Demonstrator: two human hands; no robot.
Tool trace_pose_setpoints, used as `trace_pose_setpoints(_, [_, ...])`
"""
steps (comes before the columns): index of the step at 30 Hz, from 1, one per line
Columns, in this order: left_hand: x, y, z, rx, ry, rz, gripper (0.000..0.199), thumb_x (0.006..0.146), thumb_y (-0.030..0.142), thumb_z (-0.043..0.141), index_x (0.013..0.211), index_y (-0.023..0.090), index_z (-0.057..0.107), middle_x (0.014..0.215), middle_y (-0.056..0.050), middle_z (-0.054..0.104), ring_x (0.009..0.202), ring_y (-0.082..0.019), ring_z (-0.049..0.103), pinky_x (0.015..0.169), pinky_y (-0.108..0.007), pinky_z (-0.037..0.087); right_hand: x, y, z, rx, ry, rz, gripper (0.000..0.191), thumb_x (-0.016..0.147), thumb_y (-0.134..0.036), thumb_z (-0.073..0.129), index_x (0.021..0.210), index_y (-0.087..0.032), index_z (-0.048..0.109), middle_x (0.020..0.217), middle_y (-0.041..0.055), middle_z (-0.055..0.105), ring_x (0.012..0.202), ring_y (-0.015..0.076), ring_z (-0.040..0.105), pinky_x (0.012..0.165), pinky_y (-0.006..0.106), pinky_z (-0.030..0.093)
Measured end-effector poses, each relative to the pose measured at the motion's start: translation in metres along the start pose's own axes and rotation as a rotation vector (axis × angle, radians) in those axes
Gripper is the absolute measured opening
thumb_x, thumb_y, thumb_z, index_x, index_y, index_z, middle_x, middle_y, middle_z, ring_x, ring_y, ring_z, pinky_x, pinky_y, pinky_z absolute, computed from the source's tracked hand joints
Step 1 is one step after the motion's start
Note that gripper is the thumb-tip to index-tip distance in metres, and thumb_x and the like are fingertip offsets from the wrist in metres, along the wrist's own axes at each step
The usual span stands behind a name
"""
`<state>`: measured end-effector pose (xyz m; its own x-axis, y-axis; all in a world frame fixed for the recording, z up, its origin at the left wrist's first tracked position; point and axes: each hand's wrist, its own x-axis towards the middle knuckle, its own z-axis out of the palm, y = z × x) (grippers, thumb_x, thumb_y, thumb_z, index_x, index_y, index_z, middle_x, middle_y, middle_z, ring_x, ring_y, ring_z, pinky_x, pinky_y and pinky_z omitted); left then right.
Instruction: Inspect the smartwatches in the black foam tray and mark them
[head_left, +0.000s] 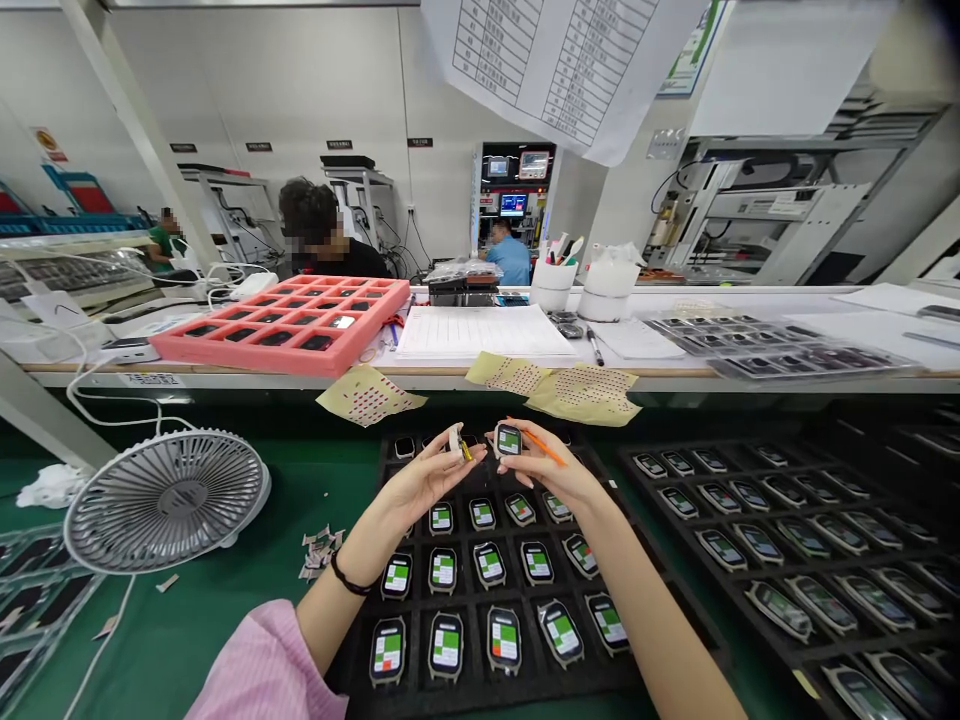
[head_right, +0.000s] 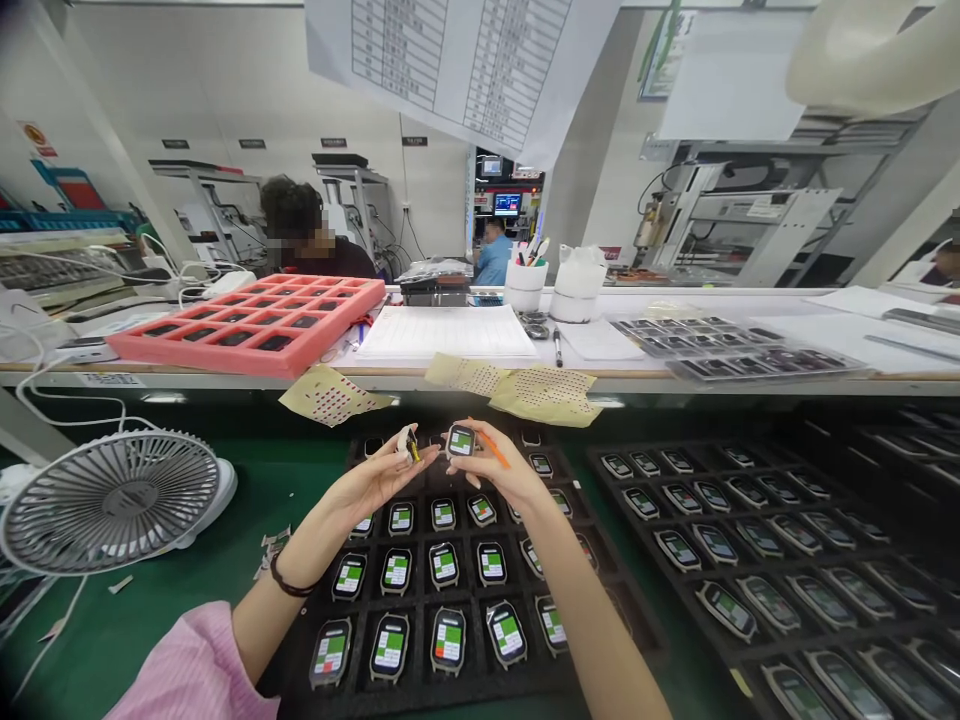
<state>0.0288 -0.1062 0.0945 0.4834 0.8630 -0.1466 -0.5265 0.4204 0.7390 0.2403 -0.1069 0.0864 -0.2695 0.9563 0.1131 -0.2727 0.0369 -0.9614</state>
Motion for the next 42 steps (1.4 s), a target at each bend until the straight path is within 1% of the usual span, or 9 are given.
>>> trace_pose_setpoints(3, [0.0039,-0.0026,-0.0032,-0.052,-0.073,-0.04,0.068,0.085,0.03,0.064,0.14,0.007,0.032,0.12,-0.022,0.062,0.118,-0.027,0.058,0.107,-0.036,0.042,-0.0006,-0.0012,0.0005,-0.02,-0.002,-0.018,0.048,0.065,-0.019,0.078,0.108,-0.022,0.059,0.111,0.0106,0.064,0.069,0.0175,0.067,0.04,0.021,0.04])
trace_pose_setpoints(6, [0.005,-0.003,-0.003,-0.076,-0.083,-0.091,0.07,0.087,0.037,0.061,0.139,0.0,0.031,0.121,-0.027,0.059,0.116,-0.028,0.059,0.102,-0.032,0.045,-0.0013,-0.0029,0.0004,-0.04,0.011,-0.038,0.047,0.065,-0.019,0.078,0.107,-0.022,0.058,0.11,0.0109,0.064,0.069,0.0172,0.067,0.041,0.021,0.04])
trace_pose_setpoints(13, [0.0016,-0.0035,-0.0005,-0.019,0.015,-0.045,0.054,0.083,0.017,0.063,0.134,0.022,0.046,0.117,-0.01,0.064,0.106,-0.015,0.064,0.075,-0.015,0.053,-0.0043,-0.0057,0.0002,-0.065,-0.01,-0.049,0.049,0.067,-0.022,0.078,0.11,-0.022,0.057,0.11,0.01,0.063,0.07,0.018,0.067,0.04,0.022,0.042])
trace_pose_setpoints(17, [0.0018,-0.0047,-0.0018,0.186,0.029,0.035,0.057,0.066,0.016,0.077,0.119,0.022,0.06,0.106,-0.007,0.066,0.082,-0.012,0.065,0.058,-0.014,0.049,-0.0048,-0.0064,0.0007,-0.064,-0.018,-0.045,0.05,0.067,-0.02,0.078,0.112,-0.023,0.057,0.112,0.01,0.063,0.069,0.0175,0.067,0.04,0.022,0.041])
trace_pose_setpoints(21, [0.0055,-0.0067,-0.0057,0.482,0.095,0.181,0.059,0.057,0.022,0.083,0.111,0.018,0.061,0.086,-0.002,0.064,0.058,-0.007,0.054,0.039,-0.014,0.035,-0.0056,-0.0076,0.0021,-0.056,-0.017,-0.045,0.048,0.066,-0.018,0.077,0.11,-0.025,0.058,0.113,0.0092,0.064,0.069,0.017,0.067,0.041,0.021,0.039])
trace_pose_setpoints(25, [0.0065,-0.0072,-0.0079,0.56,0.159,0.18,0.064,0.06,0.026,0.081,0.119,0.02,0.056,0.087,-0.003,0.064,0.058,-0.009,0.056,0.037,-0.014,0.033,-0.006,-0.0076,0.0029,-0.025,-0.04,-0.03,0.038,0.074,-0.024,0.072,0.11,-0.024,0.059,0.117,0.0108,0.063,0.069,0.0161,0.067,0.044,0.023,0.039])
trace_pose_setpoints(33, [0.0025,-0.0046,-0.0053,0.483,0.106,0.046,0.053,0.077,0.032,0.07,0.127,0.022,0.053,0.106,-0.01,0.064,0.082,-0.017,0.067,0.047,-0.016,0.042,-0.0065,-0.0055,0.0031,-0.018,-0.077,0.014,0.034,0.078,-0.026,0.068,0.111,-0.024,0.059,0.123,0.0115,0.061,0.071,0.0172,0.068,0.048,0.025,0.043])
trace_pose_setpoints(39, [0.0032,-0.0047,-0.0064,0.665,0.12,0.156,0.05,0.073,0.032,0.07,0.12,0.024,0.054,0.12,-0.01,0.058,0.076,-0.016,0.069,0.037,-0.013,0.039,-0.0071,-0.0058,0.006,-0.047,-0.066,0.03,0.034,0.077,-0.031,0.07,0.109,-0.022,0.06,0.12,0.0122,0.063,0.069,0.0181,0.069,0.045,0.023,0.044])
trace_pose_setpoints(42, [0.0027,-0.0047,-0.0037,0.708,0.16,0.158,0.051,0.076,0.038,0.066,0.123,0.024,0.05,0.113,-0.01,0.061,0.065,-0.013,0.068,0.033,-0.012,0.034,-0.0054,-0.0024,0.0065,-0.069,-0.013,0.045,0.031,0.08,-0.038,0.067,0.105,-0.02,0.062,0.11,0.0118,0.066,0.06,0.0166,0.069,0.038,0.021,0.04])
